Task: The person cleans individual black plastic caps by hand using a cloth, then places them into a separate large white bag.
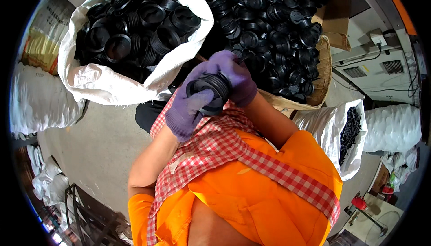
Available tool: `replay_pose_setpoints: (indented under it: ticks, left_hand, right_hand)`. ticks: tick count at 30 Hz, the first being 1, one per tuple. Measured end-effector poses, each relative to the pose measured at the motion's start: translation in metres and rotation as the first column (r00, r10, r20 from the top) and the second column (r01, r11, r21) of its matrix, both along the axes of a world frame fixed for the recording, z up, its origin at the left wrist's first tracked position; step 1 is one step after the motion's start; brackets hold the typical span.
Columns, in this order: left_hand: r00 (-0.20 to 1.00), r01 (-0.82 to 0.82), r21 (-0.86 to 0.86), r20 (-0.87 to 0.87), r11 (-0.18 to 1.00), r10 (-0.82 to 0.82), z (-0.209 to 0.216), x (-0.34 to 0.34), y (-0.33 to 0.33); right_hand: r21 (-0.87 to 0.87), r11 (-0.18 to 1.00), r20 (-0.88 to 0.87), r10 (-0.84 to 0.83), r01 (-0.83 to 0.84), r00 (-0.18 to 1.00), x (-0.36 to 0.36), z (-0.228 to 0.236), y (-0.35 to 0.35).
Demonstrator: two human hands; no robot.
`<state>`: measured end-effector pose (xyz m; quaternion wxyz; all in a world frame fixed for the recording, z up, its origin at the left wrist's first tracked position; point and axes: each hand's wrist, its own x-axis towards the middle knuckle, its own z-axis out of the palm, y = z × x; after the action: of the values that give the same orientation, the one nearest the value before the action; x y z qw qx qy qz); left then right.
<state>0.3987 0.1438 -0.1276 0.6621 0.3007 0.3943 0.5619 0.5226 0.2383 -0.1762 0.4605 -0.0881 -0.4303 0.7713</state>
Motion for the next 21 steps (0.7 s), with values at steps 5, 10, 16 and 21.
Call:
replay_pose_setpoints:
  ticks: [5,10,16,21]
  left_hand:
    - [0.118,0.283,0.340,-0.940,0.897,0.319,0.018,-0.001,0.003]
    - [-0.183,0.330,0.531,-0.775,0.780,0.605,0.073,-0.045,0.004]
    - [-0.215,0.313,0.691,-0.617,0.652,0.757,0.102,-0.069,0.036]
    - [0.606,0.234,0.056,-0.789,0.971,-0.101,0.050,-0.027,0.018]
  right_hand:
    - [0.891,0.340,0.176,-0.869,0.300,0.462,0.016,0.013,0.003]
    - [0.694,0.495,0.494,-0.856,0.522,0.156,0.055,-0.078,0.065]
    - [0.495,0.823,0.836,-0.539,0.278,0.106,0.091,-0.179,0.133]
    - [0.679,0.729,0.734,-0.677,0.094,-0.054,0.074,-0.101,0.109]
